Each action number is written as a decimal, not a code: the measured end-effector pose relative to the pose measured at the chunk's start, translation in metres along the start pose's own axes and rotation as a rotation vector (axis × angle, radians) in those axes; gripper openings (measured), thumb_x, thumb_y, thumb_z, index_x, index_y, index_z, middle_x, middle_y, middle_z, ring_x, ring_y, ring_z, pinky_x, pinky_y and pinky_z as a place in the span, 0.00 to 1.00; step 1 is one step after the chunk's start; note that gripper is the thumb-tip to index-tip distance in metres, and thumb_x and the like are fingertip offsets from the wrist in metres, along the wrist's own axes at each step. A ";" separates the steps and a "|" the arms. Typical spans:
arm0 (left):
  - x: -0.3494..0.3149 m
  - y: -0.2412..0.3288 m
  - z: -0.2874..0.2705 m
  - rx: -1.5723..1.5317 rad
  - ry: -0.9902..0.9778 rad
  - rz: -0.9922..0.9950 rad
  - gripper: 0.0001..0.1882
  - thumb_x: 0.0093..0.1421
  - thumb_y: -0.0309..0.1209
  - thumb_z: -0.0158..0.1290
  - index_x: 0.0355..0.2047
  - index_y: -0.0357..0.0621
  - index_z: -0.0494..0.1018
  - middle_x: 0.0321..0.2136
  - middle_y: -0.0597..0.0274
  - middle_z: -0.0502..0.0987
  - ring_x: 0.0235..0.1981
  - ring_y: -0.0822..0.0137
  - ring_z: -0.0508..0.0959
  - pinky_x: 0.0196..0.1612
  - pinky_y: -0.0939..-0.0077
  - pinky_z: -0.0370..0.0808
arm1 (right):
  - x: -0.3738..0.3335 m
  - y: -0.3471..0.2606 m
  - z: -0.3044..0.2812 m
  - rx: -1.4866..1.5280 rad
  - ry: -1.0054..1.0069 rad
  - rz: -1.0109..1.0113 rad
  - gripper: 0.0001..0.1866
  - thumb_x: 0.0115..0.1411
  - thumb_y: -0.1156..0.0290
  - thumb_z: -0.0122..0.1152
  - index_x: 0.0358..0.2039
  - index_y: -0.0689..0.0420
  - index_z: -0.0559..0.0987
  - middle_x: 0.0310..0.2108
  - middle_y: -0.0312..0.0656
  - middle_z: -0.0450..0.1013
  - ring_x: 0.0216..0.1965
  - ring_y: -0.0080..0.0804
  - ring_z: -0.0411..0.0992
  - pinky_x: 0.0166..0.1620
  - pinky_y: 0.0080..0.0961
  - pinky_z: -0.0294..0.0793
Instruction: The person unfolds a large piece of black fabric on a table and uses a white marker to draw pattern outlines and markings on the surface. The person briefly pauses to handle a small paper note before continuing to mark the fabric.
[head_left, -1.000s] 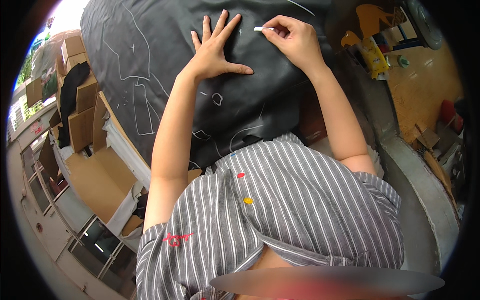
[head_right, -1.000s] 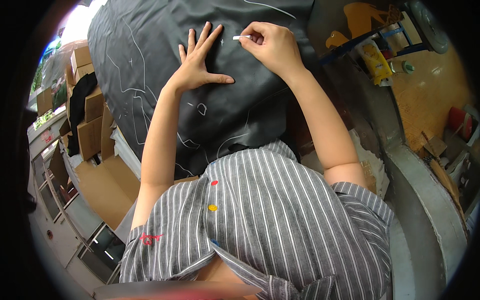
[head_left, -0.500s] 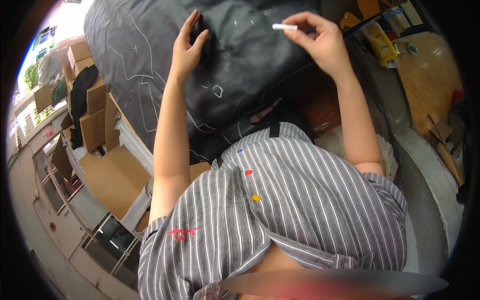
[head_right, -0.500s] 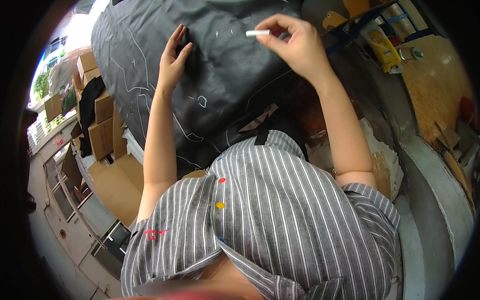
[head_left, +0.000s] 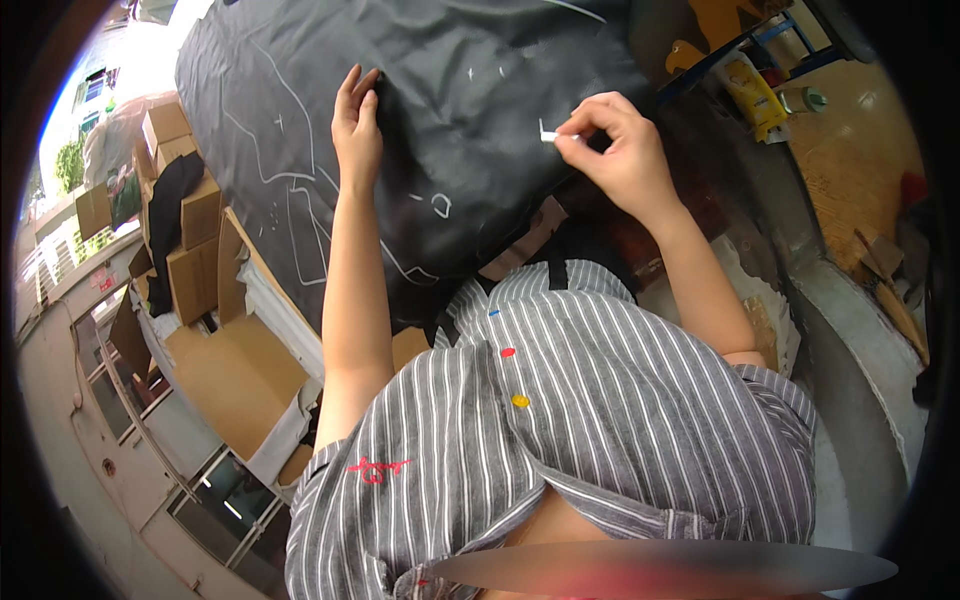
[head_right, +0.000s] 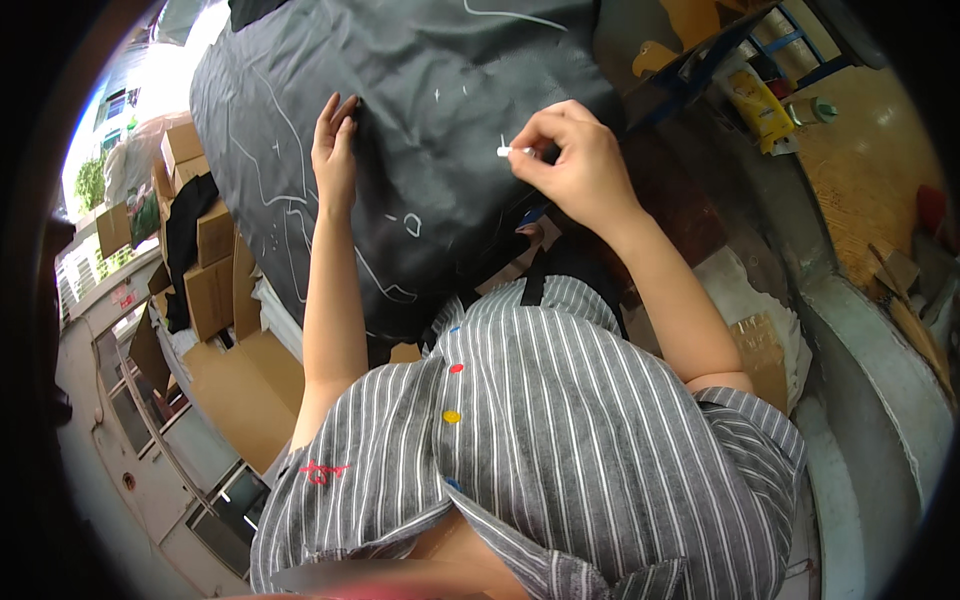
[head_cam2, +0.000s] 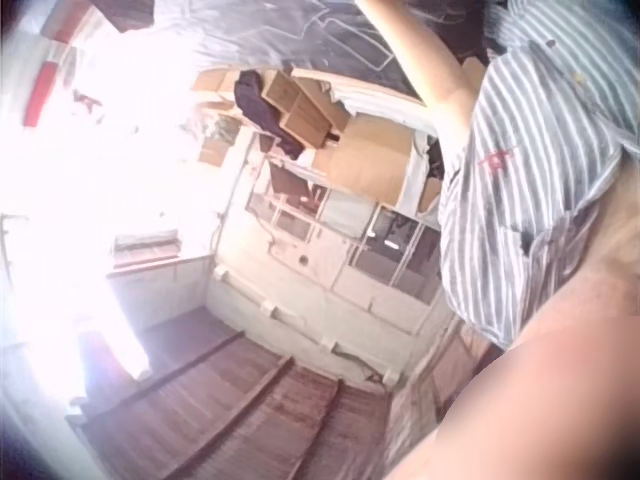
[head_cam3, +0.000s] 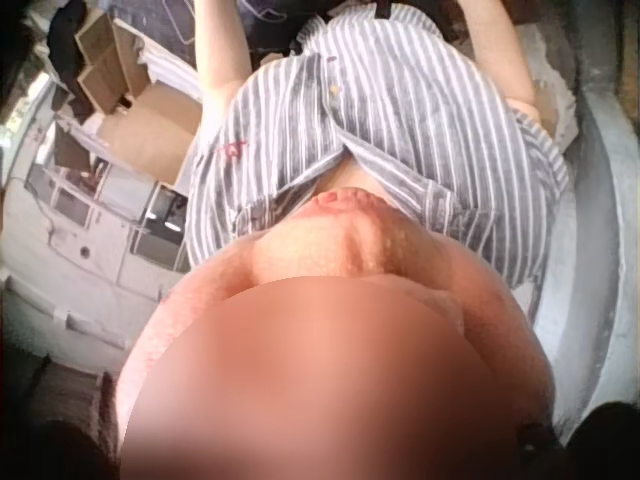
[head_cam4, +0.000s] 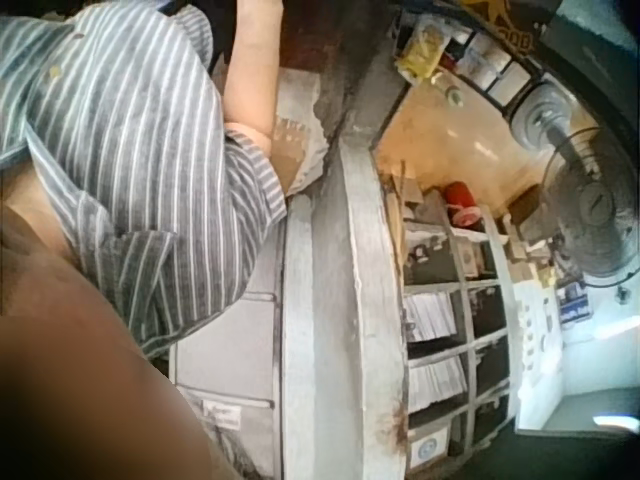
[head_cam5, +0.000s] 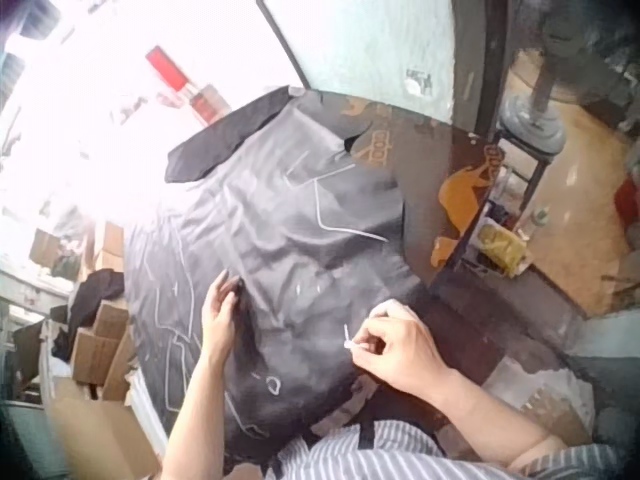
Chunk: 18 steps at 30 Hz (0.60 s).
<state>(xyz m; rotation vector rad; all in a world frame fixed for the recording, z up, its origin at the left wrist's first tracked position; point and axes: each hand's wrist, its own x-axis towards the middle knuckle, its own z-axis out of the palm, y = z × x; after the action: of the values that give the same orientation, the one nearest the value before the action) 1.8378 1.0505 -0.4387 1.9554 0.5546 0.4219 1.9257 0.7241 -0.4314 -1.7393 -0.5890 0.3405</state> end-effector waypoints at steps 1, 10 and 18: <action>-0.003 0.000 0.000 0.003 0.006 -0.004 0.24 0.69 0.25 0.45 0.65 0.38 0.62 0.56 0.52 0.75 0.59 0.66 0.71 0.62 0.73 0.64 | 0.005 0.005 -0.007 0.197 0.059 0.047 0.05 0.58 0.74 0.67 0.34 0.60 0.82 0.33 0.36 0.76 0.32 0.22 0.75 0.37 0.18 0.74; 0.027 0.043 0.045 0.494 -0.225 0.360 0.18 0.66 0.34 0.52 0.56 0.58 0.76 0.62 0.58 0.69 0.68 0.49 0.61 0.68 0.57 0.57 | 0.042 0.021 -0.069 0.354 0.304 0.144 0.10 0.62 0.71 0.66 0.42 0.62 0.81 0.32 0.36 0.80 0.31 0.19 0.78 0.32 0.11 0.74; 0.092 0.030 0.115 0.860 -0.398 0.309 0.32 0.68 0.60 0.37 0.70 0.77 0.51 0.74 0.67 0.44 0.73 0.43 0.35 0.66 0.27 0.31 | 0.111 0.019 -0.032 -0.338 0.268 -0.134 0.10 0.55 0.61 0.66 0.30 0.55 0.83 0.23 0.39 0.79 0.26 0.33 0.78 0.33 0.29 0.76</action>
<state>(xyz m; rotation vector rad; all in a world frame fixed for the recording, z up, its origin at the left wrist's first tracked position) 1.9798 1.0040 -0.4555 2.8765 0.1663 -0.0608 2.0380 0.7561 -0.4328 -2.0143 -0.5868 -0.0935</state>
